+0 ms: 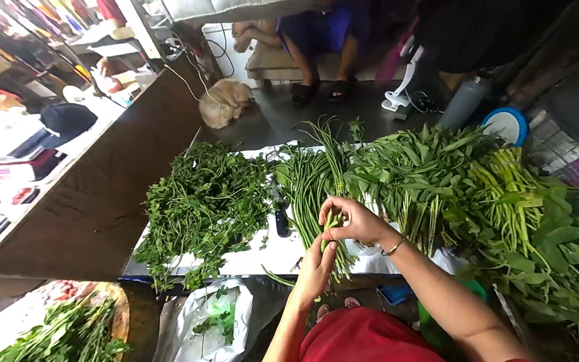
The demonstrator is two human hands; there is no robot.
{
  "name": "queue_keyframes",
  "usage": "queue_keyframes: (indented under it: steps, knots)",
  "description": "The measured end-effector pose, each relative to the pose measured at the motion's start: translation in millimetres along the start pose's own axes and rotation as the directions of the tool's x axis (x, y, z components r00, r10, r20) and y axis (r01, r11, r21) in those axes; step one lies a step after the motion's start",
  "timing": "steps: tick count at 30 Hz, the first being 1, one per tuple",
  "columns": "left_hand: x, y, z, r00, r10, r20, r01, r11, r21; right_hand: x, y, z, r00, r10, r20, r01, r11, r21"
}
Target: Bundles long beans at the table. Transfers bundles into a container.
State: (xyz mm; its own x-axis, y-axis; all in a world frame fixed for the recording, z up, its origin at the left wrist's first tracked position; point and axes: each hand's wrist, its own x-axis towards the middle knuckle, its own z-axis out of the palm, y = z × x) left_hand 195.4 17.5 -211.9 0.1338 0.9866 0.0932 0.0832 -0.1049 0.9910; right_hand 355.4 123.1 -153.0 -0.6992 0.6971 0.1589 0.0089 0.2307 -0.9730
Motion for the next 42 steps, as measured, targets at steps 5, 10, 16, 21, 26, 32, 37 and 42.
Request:
queue_keyframes:
  steps: [5, 10, 16, 21, 26, 32, 37, 42]
  knots:
    - [2.0, 3.6, -5.2, 0.999, 0.04, -0.022, -0.04, 0.999, -0.008, -2.4, 29.4, 23.6, 0.994, 0.101, 0.035, -0.105, 0.867, 0.487]
    - [0.3, -3.7, -16.0, 0.992, -0.013, -0.122, 0.013, 1.0, 0.002, -19.3, 33.5, 39.6, 0.968, 0.12, -0.218, -0.112, 0.993, 0.048]
    - [5.7, 2.9, -33.0, 0.979, -0.066, -0.191, 0.033, 0.985, -0.172, -57.9, 17.6, 62.0, 0.853, -0.485, 0.192, 0.519, 0.75, -0.41]
    - [5.9, 13.2, -28.9, 0.971, -0.139, -0.193, 0.021, 0.858, -0.512, -74.3, 0.6, 76.7, 0.874, -0.479, 0.084, 0.399, 0.806, 0.437]
    - [-4.5, 32.0, -24.7, 0.988, -0.074, -0.137, -0.033, 0.761, -0.648, -58.3, 9.5, 65.0, 0.966, -0.051, -0.253, 0.253, 0.378, 0.891]
    - [-13.3, 31.9, -17.0, 0.973, 0.001, 0.23, 0.074, 0.945, -0.318, -19.5, 31.8, 24.8, 0.983, -0.184, -0.011, 0.147, 0.747, 0.648]
    - [-14.5, 12.7, -10.8, 0.864, -0.228, 0.448, 0.323, 0.935, -0.148, -2.6, -28.8, 3.8, 0.83, -0.127, 0.543, 0.32, 0.906, -0.277]
    - [-13.1, -1.9, -10.2, 0.981, -0.182, -0.061, 0.136, 0.882, -0.451, -45.7, -29.6, 74.1, 0.729, -0.51, 0.455, 0.677, 0.634, -0.374]
